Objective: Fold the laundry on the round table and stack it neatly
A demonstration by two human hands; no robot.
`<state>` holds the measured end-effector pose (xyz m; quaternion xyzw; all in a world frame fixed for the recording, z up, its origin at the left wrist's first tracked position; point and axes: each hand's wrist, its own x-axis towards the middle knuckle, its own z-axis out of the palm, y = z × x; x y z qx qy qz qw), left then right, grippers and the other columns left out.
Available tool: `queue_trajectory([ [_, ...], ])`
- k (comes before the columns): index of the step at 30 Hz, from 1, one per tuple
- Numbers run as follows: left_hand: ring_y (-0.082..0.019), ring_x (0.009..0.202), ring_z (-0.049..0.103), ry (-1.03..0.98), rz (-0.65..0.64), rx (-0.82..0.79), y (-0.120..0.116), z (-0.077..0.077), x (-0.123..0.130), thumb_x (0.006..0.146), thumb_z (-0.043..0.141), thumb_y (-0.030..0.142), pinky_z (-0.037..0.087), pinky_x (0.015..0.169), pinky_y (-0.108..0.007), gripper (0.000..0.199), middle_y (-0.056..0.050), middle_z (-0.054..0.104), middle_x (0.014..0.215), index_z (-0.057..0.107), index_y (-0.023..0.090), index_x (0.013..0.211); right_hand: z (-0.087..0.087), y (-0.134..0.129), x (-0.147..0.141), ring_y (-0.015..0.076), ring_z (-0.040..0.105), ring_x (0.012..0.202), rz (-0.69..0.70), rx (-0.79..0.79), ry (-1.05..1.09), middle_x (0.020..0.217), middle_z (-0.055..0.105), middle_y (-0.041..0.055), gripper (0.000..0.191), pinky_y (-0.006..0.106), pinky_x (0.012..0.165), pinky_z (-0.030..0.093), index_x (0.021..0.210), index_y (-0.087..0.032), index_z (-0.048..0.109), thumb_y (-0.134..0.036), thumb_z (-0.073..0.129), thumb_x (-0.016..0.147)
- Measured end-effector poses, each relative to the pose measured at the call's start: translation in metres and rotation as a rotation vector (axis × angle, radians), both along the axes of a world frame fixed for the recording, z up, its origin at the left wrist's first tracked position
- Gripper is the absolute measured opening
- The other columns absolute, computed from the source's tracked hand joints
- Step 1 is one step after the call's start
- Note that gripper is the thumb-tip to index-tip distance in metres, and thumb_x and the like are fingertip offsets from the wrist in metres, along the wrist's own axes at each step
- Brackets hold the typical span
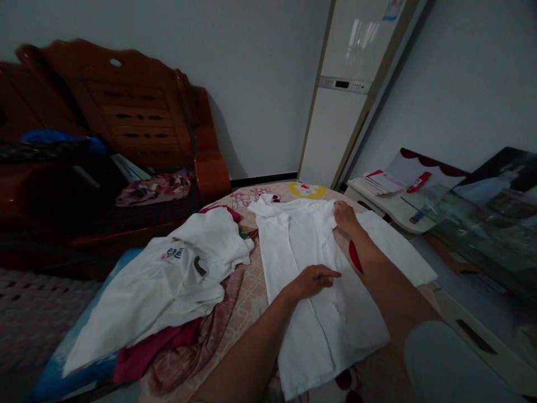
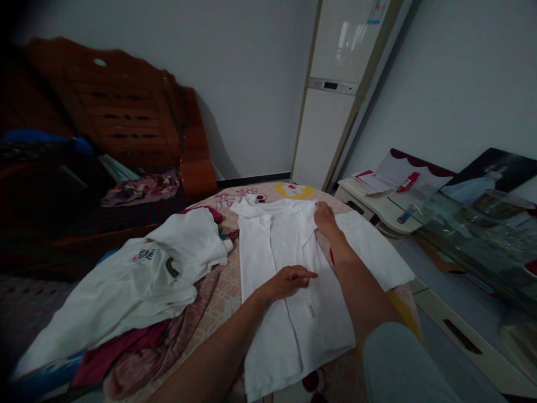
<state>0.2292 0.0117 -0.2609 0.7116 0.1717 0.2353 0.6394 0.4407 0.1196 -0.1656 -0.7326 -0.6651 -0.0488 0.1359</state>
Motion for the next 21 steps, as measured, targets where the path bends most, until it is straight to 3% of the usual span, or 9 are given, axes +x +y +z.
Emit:
queue_trajectory([
  [3, -0.012, 0.075, 0.061, -0.035, 0.007, 0.001, -0.001, -0.001, 0.002, 0.089, 0.059, 0.039, 0.050, 0.075, -0.024, 0.036, -0.006, 0.066, 0.086, 0.074, 0.016, 0.113, 0.014, 0.031, -0.015, 0.0245, 0.053, 0.121, 0.108, 0.062, 0.006, 0.129, 0.060, 0.0179, 0.040, 0.035, 0.104, 0.040, 0.114, -0.009, 0.063, -0.006, 0.038, 0.083],
  [7, -0.013, 0.070, 0.065, -0.033, 0.031, -0.133, -0.004, -0.003, 0.002, 0.086, 0.063, 0.047, 0.052, 0.072, -0.026, 0.043, -0.007, 0.069, 0.081, 0.074, 0.014, 0.110, 0.014, 0.060, -0.051, 0.0245, 0.055, 0.119, 0.210, 0.041, 0.084, 0.127, 0.063, 0.0179, 0.043, 0.038, 0.104, 0.042, 0.117, -0.008, 0.064, -0.006, 0.039, 0.083],
  [10, -0.015, 0.068, 0.067, -0.008, 0.051, -0.249, -0.006, -0.004, 0.002, 0.081, 0.067, 0.054, 0.054, 0.070, -0.027, 0.050, -0.008, 0.070, 0.076, 0.075, 0.010, 0.105, 0.008, 0.065, -0.073, 0.0215, 0.054, 0.124, 0.390, 0.026, 0.239, 0.134, 0.060, 0.0115, 0.051, 0.038, 0.105, 0.043, 0.123, -0.013, 0.064, -0.006, 0.044, 0.077],
  [12, -0.015, 0.066, 0.068, -0.003, 0.052, -0.308, -0.006, -0.006, 0.003, 0.077, 0.069, 0.056, 0.054, 0.070, -0.028, 0.053, -0.008, 0.071, 0.073, 0.075, 0.010, 0.100, 0.005, 0.060, -0.077, 0.0205, 0.055, 0.125, 0.436, 0.047, 0.329, 0.136, 0.060, 0.0096, 0.051, 0.036, 0.106, 0.042, 0.120, -0.015, 0.067, -0.007, 0.046, 0.074],
  [16, -0.015, 0.066, 0.068, -0.001, 0.024, -0.381, -0.005, -0.008, 0.007, 0.072, 0.073, 0.056, 0.056, 0.073, -0.030, 0.050, -0.007, 0.071, 0.071, 0.075, 0.010, 0.093, 0.002, 0.033, -0.064, 0.0208, 0.064, 0.110, 0.202, 0.113, 0.358, 0.118, 0.070, 0.0122, 0.040, 0.032, 0.098, 0.047, 0.107, -0.012, 0.073, -0.010, 0.047, 0.078],
  [19, -0.015, 0.065, 0.068, 0.023, 0.016, -0.382, -0.005, -0.006, 0.009, 0.073, 0.073, 0.052, 0.056, 0.073, -0.031, 0.046, -0.006, 0.071, 0.071, 0.075, 0.010, 0.091, -0.007, 0.007, -0.060, 0.0213, 0.069, 0.094, 0.046, 0.015, 0.262, 0.097, 0.076, 0.0105, 0.029, 0.028, 0.087, 0.050, 0.095, -0.012, 0.076, -0.013, 0.052, 0.080],
  [21, -0.014, 0.065, 0.068, 0.024, 0.005, -0.377, -0.005, -0.004, 0.008, 0.074, 0.073, 0.050, 0.056, 0.073, -0.030, 0.044, -0.006, 0.071, 0.071, 0.075, 0.010, 0.091, -0.017, -0.009, -0.068, 0.0230, 0.068, 0.094, 0.039, -0.082, 0.208, 0.094, 0.075, 0.0111, 0.021, 0.030, 0.085, 0.050, 0.093, -0.013, 0.075, -0.019, 0.059, 0.083],
])
